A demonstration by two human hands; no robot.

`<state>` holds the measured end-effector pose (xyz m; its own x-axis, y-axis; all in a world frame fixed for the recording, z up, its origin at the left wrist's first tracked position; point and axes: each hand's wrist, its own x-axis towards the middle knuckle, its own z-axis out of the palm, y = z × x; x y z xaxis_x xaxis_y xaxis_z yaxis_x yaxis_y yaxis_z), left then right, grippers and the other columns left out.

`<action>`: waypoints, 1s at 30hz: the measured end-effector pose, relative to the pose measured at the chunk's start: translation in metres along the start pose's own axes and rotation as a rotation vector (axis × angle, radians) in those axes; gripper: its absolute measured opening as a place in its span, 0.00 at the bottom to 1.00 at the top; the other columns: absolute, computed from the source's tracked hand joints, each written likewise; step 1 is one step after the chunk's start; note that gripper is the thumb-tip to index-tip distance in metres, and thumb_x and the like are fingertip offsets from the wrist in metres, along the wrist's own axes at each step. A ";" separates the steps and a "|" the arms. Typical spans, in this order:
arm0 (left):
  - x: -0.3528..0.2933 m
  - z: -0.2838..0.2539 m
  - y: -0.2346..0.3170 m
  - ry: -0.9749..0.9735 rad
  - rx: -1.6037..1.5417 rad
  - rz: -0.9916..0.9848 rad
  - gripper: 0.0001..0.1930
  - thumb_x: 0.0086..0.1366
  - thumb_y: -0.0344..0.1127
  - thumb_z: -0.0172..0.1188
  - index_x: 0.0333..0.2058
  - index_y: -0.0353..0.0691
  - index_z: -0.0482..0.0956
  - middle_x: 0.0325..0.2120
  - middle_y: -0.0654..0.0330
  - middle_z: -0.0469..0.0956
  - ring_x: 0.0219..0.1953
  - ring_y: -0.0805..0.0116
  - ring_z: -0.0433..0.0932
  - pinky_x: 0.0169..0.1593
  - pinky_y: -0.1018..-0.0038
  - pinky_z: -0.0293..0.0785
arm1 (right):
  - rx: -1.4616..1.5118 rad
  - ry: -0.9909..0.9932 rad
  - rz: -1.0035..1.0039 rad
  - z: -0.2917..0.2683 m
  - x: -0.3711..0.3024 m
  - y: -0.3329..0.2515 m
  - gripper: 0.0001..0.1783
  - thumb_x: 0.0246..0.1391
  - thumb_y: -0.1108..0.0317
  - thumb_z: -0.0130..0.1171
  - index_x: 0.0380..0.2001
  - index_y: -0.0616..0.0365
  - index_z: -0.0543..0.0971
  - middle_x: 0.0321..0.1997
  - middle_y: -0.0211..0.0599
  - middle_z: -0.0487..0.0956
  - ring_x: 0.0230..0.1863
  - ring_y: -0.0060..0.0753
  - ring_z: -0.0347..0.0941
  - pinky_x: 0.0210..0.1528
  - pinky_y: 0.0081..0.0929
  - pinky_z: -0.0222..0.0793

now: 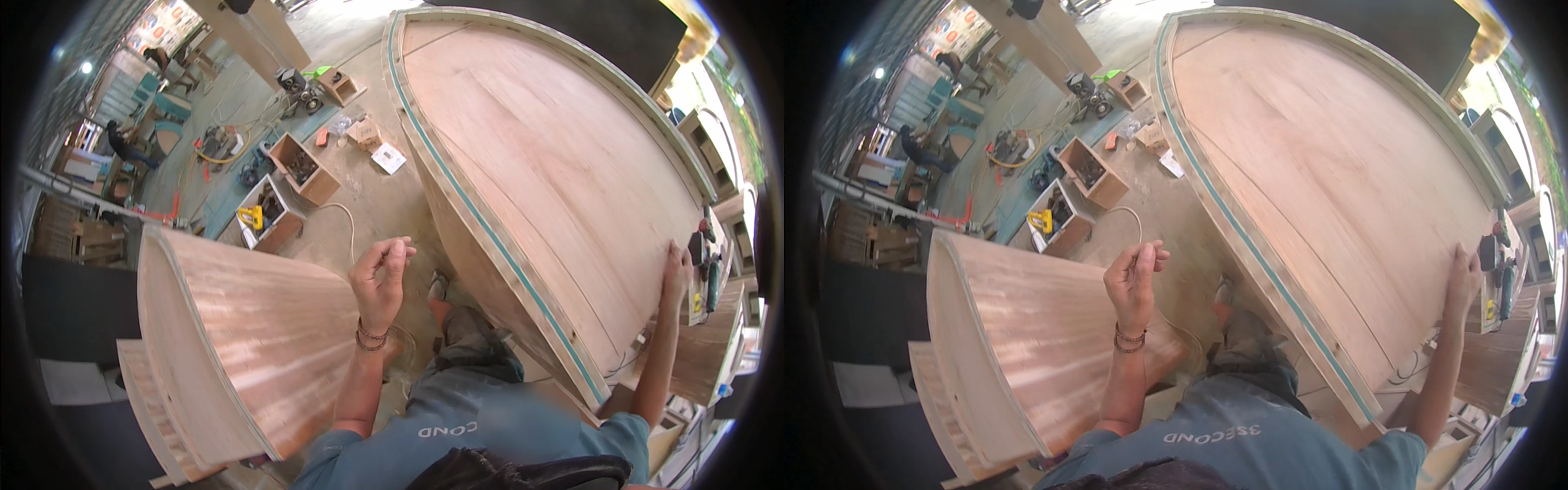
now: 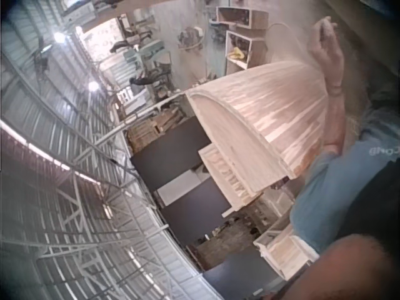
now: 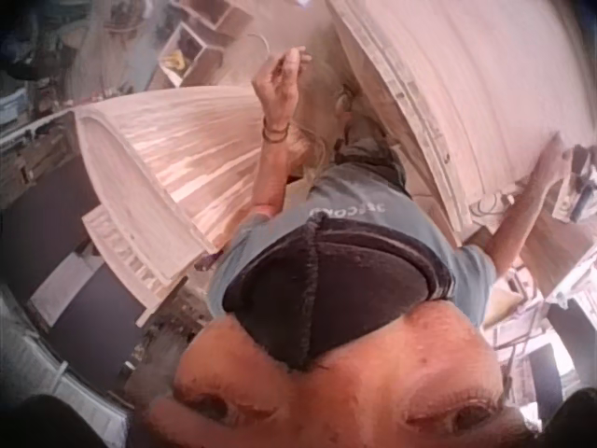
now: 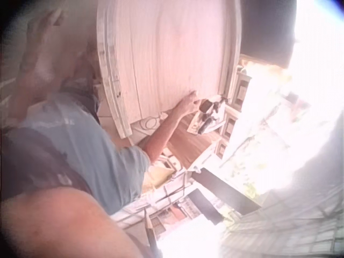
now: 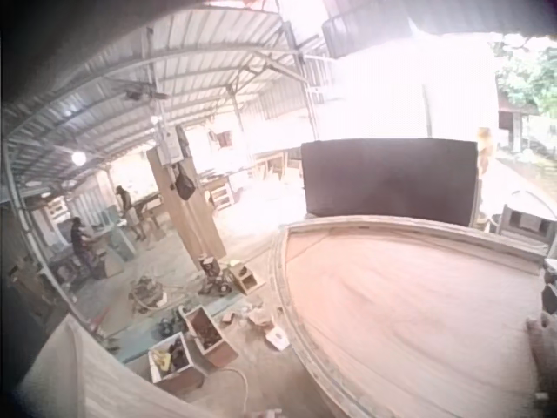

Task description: The person uses a jigsaw to cut a curved shape into a piece of plywood. They then place the cut piece onto a larger wooden structure to check the fit and use a pencil to trace the outline. Finally, they use an angle grinder to smooth the edges of the cut piece.

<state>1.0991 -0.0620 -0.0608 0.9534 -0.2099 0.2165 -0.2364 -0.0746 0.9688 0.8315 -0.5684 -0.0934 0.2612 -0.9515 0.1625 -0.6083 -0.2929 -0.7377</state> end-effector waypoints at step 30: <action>0.511 0.082 -0.077 -1.289 0.114 1.159 0.30 0.63 0.63 0.61 0.38 0.35 0.82 0.40 0.56 0.82 0.47 0.61 0.81 0.58 0.60 0.76 | -0.555 0.445 0.780 -0.001 0.048 0.005 0.44 0.64 0.36 0.48 0.55 0.74 0.78 0.60 0.60 0.78 0.66 0.52 0.72 0.65 0.41 0.65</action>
<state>1.5894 -0.2437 -0.0344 -0.4415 -0.7745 0.4530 -0.6984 0.6136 0.3684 0.8399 -0.6161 -0.0885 -0.5798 -0.8107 0.0814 -0.7766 0.5197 -0.3562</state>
